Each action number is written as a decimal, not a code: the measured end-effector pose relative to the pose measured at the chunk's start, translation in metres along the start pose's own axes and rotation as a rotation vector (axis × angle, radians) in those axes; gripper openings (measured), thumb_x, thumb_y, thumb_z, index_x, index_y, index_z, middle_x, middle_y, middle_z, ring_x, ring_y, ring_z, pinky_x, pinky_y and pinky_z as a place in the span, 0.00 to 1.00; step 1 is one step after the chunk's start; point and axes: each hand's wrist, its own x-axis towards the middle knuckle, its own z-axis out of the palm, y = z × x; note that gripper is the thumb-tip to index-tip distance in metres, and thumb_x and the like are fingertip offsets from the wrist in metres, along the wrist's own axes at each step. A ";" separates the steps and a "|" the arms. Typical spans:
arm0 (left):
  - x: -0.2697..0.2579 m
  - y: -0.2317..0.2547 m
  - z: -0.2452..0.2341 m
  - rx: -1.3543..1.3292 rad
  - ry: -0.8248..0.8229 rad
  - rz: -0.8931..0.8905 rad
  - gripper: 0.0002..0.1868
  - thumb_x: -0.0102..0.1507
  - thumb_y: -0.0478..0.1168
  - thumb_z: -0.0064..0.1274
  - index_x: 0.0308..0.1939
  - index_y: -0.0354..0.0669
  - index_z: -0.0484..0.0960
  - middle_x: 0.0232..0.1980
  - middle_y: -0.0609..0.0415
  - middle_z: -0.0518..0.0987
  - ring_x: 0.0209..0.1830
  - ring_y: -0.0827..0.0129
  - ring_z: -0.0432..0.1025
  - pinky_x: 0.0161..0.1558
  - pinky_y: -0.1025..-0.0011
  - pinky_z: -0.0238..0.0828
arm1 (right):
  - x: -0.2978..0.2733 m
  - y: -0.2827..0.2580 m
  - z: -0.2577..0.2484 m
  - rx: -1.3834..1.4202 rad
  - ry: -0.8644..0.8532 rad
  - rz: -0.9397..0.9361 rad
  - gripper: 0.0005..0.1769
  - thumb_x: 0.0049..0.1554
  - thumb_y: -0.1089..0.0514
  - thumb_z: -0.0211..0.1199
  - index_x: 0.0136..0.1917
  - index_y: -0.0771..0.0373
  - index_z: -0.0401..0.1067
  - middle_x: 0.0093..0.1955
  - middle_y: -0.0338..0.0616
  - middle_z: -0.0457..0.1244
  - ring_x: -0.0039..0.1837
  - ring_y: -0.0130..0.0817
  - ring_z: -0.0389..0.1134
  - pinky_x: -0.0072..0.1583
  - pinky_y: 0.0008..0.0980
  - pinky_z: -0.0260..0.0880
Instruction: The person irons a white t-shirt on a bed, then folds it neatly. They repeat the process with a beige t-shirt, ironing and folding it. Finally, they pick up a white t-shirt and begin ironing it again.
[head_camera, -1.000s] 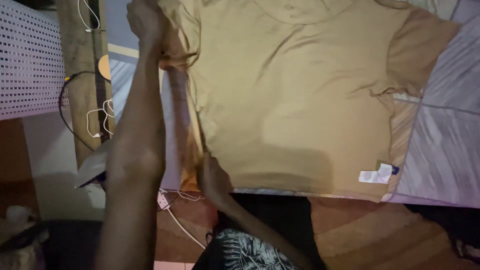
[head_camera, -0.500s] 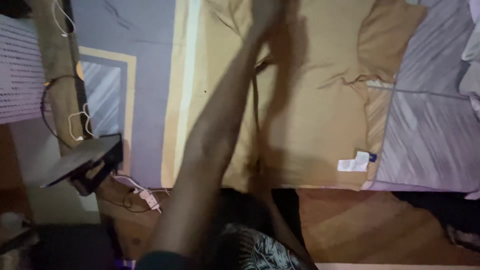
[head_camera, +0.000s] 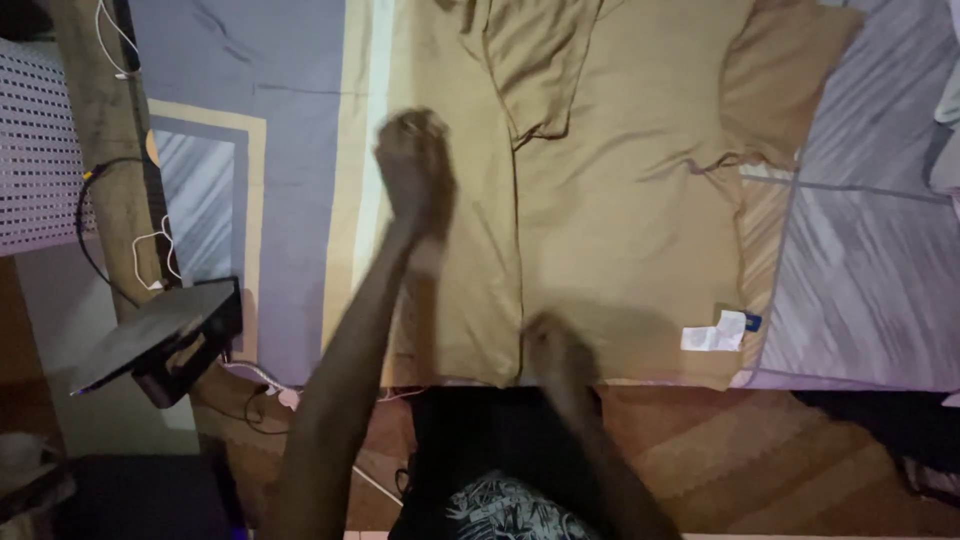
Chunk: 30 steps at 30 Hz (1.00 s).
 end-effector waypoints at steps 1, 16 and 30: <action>0.015 -0.024 0.000 0.011 0.025 0.033 0.08 0.68 0.33 0.50 0.50 0.35 0.79 0.51 0.42 0.77 0.53 0.49 0.69 0.56 0.54 0.65 | 0.018 -0.002 -0.017 -0.009 0.162 -0.102 0.10 0.60 0.53 0.59 0.51 0.57 0.74 0.45 0.48 0.71 0.45 0.43 0.73 0.50 0.41 0.71; 0.164 -0.121 0.098 -0.315 0.144 0.078 0.12 0.74 0.39 0.46 0.58 0.41 0.79 0.57 0.47 0.75 0.59 0.52 0.69 0.62 0.59 0.66 | 0.384 -0.134 -0.185 0.232 0.657 -0.603 0.21 0.62 0.52 0.70 0.64 0.60 0.69 0.60 0.42 0.62 0.53 0.39 0.65 0.53 0.39 0.69; 0.169 -0.101 0.086 0.008 -0.014 0.178 0.23 0.68 0.50 0.57 0.67 0.56 0.79 0.62 0.53 0.71 0.61 0.55 0.64 0.64 0.54 0.62 | 0.361 -0.110 -0.204 0.041 0.714 -0.465 0.15 0.62 0.56 0.74 0.54 0.65 0.73 0.47 0.49 0.68 0.48 0.40 0.68 0.51 0.40 0.67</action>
